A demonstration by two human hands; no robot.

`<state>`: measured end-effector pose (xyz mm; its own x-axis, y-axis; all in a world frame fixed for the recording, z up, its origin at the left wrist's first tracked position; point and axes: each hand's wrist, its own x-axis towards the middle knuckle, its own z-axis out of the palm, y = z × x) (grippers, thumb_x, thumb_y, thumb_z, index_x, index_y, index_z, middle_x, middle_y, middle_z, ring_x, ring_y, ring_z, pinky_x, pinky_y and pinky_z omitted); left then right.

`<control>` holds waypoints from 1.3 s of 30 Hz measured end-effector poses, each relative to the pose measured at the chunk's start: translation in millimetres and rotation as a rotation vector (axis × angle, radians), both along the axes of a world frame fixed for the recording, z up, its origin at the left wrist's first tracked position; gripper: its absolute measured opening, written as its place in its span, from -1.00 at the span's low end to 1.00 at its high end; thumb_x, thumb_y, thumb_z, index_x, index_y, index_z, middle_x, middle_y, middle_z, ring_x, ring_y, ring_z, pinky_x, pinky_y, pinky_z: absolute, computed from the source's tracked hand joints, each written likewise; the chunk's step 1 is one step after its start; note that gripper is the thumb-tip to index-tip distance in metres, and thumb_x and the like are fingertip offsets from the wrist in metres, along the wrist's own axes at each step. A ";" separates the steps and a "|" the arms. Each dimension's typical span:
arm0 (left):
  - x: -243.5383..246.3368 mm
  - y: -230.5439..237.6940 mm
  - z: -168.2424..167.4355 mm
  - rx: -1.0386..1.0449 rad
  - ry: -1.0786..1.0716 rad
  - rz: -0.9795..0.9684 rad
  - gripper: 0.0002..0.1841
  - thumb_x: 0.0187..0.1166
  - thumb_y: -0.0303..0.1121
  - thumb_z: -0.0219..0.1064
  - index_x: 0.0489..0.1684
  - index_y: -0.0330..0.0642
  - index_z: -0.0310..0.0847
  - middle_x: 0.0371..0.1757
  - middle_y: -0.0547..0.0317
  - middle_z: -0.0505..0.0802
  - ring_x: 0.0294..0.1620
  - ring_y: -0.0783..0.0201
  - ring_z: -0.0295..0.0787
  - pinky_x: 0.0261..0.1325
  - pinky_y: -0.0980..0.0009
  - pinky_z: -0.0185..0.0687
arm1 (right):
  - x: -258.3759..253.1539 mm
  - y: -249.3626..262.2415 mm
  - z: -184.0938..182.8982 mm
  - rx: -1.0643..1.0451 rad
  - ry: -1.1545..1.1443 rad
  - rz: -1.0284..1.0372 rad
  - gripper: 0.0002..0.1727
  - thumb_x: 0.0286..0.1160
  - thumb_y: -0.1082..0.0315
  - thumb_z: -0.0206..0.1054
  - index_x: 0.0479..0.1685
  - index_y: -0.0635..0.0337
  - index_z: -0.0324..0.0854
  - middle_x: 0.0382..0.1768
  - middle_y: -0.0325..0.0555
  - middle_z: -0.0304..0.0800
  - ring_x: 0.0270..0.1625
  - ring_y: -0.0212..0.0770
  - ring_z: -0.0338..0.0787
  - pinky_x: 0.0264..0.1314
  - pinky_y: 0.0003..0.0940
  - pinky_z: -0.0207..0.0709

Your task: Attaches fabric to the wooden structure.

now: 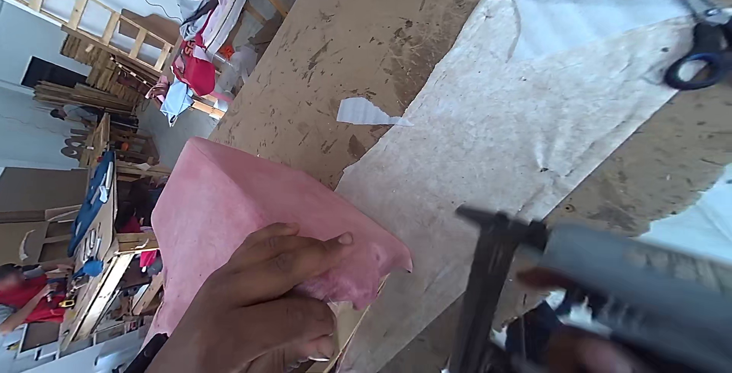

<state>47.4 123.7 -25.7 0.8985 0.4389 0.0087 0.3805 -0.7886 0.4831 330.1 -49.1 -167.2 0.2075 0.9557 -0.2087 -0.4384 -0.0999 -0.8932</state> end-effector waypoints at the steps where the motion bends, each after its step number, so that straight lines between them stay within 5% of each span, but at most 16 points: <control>1: 0.7 1.4 0.4 0.000 -0.002 -0.007 -0.83 0.72 -0.11 0.34 -0.11 0.14 0.85 0.56 0.31 0.72 0.63 0.18 0.55 0.76 -0.01 0.35 | 26.4 15.8 -23.6 -0.017 -0.033 -0.002 -0.63 0.74 0.31 0.21 0.44 0.19 0.42 -0.24 -0.16 0.82 -0.44 -0.24 0.78 -0.36 -0.20 0.77; 6: 8.9 8.3 5.7 -0.053 -0.017 0.041 -0.79 0.47 -0.13 0.59 -0.12 0.05 0.79 0.40 0.30 0.82 0.53 0.23 0.64 0.75 0.05 0.32 | 136.8 103.5 -127.8 -0.239 -0.153 -0.054 -0.57 0.56 0.09 0.28 0.37 -0.04 0.57 -0.28 0.04 0.84 -0.54 -0.08 0.80 -0.50 -0.18 0.77; 8: 21.8 3.5 11.1 0.001 0.145 0.173 -0.64 0.47 -0.07 0.56 0.11 0.02 0.70 0.42 0.26 0.81 0.56 0.28 0.60 0.80 0.09 0.17 | 164.4 123.3 -138.6 -0.350 -0.408 -0.093 -0.52 0.59 0.03 0.34 0.39 0.06 0.50 -0.07 0.05 0.85 -0.22 0.02 0.92 -0.20 0.02 0.86; 10: 38.7 1.1 17.0 0.102 0.384 0.268 -0.54 0.52 -0.03 0.48 0.37 0.09 0.69 0.42 0.30 0.81 0.57 0.26 0.57 0.77 0.08 0.17 | 184.6 119.2 -137.8 -0.317 -0.767 -0.130 -0.32 0.54 -0.10 0.39 0.53 0.14 0.52 0.36 0.14 0.68 0.28 0.07 0.78 0.21 0.20 0.70; 12: 47.2 2.7 20.0 0.127 0.503 0.278 -0.75 0.62 -0.12 0.38 0.16 0.17 0.81 0.24 0.40 0.88 0.45 0.26 0.65 0.66 0.10 0.27 | 183.6 109.4 -111.7 -0.160 -0.952 -0.136 -0.33 0.62 0.01 0.33 0.57 0.31 0.47 0.60 0.36 0.39 0.59 0.20 0.51 0.40 0.19 0.61; 14: 45.4 3.1 23.5 0.112 0.508 0.272 -0.81 0.65 -0.16 0.34 0.06 0.19 0.85 0.16 0.43 0.91 0.37 0.29 0.69 0.65 0.12 0.27 | 139.5 104.6 -88.6 -0.050 -0.797 -0.107 -0.54 0.67 0.27 0.28 0.40 0.43 0.51 0.42 0.23 0.59 0.43 -0.09 0.64 0.31 -0.10 0.65; 16: 39.6 3.9 30.5 0.101 0.488 0.285 -0.81 0.65 -0.19 0.34 0.05 0.16 0.87 0.14 0.40 0.92 0.35 0.29 0.71 0.67 0.09 0.25 | 74.2 95.2 -101.7 -0.067 -0.386 0.077 -0.72 0.72 0.37 0.22 0.28 0.25 0.61 0.17 -0.14 0.80 0.14 -0.29 0.82 0.12 -0.24 0.78; 19: 14.8 10.2 57.0 0.110 0.443 0.353 -0.81 0.62 -0.27 0.38 0.04 0.07 0.88 0.13 0.27 0.93 0.36 0.22 0.73 0.70 -0.01 0.26 | -25.8 76.9 -142.3 -0.252 0.078 0.372 -0.40 0.58 0.25 0.43 0.56 0.33 0.43 0.33 0.07 0.74 0.30 0.01 0.81 0.25 0.02 0.80; 21: -18.7 22.2 82.3 0.146 0.413 0.360 -0.80 0.62 -0.28 0.38 0.07 0.04 0.88 0.15 0.21 0.93 0.38 0.19 0.75 0.69 -0.05 0.32 | -79.1 77.4 -145.7 -0.268 0.164 0.394 -0.06 0.39 0.11 0.60 0.74 0.30 0.21 0.51 0.07 0.62 0.46 -0.04 0.73 0.42 -0.06 0.74; 23: -63.9 30.6 103.5 0.195 0.332 0.384 -0.79 0.63 -0.25 0.37 0.07 0.08 0.88 0.15 0.24 0.93 0.36 0.20 0.77 0.67 -0.05 0.41 | -124.4 89.3 -124.8 -0.217 0.239 0.417 0.05 0.31 0.06 0.65 0.79 0.28 0.15 0.53 0.03 0.61 0.47 -0.11 0.72 0.48 -0.14 0.70; 26: -133.9 29.1 123.4 0.265 0.145 0.514 -0.80 0.59 -0.20 0.36 -0.01 0.12 0.90 0.12 0.28 0.93 0.29 0.15 0.81 0.53 0.02 0.62 | -181.9 113.3 -75.2 -0.101 0.147 0.297 -0.32 0.29 0.08 0.67 0.31 0.29 0.55 0.05 -0.12 0.89 0.08 -0.26 0.90 0.19 -0.24 0.83; 31: -257.3 -35.3 154.0 0.287 -0.217 0.838 -0.77 0.62 -0.41 0.33 0.09 0.02 0.87 0.16 0.26 0.92 0.22 0.29 0.84 0.32 0.21 0.78 | -189.3 166.5 56.4 0.393 -0.288 0.066 -0.28 0.35 0.01 0.60 0.52 0.15 0.63 0.29 -0.12 0.71 0.26 -0.30 0.72 0.26 -0.34 0.73; 35: -294.5 -125.4 71.6 0.250 -0.464 0.938 -0.78 0.64 -0.52 0.33 0.09 -0.18 0.85 0.21 0.12 0.91 0.31 0.24 0.82 0.47 0.12 0.70 | -168.8 192.1 146.0 0.687 -0.739 0.192 -0.37 0.36 0.02 0.59 0.50 -0.12 0.68 0.29 -0.24 0.72 0.27 -0.33 0.71 0.28 -0.28 0.71; 39: -254.8 -175.5 -30.0 0.281 -0.568 1.105 -0.75 0.63 -0.44 0.39 0.18 -0.34 0.78 0.30 -0.12 0.84 0.39 0.07 0.78 0.51 0.02 0.68 | -151.7 200.0 132.7 0.888 -0.907 0.327 -0.27 0.44 -0.23 0.47 0.55 -0.06 0.63 0.49 -0.13 0.64 0.50 -0.20 0.64 0.51 -0.08 0.63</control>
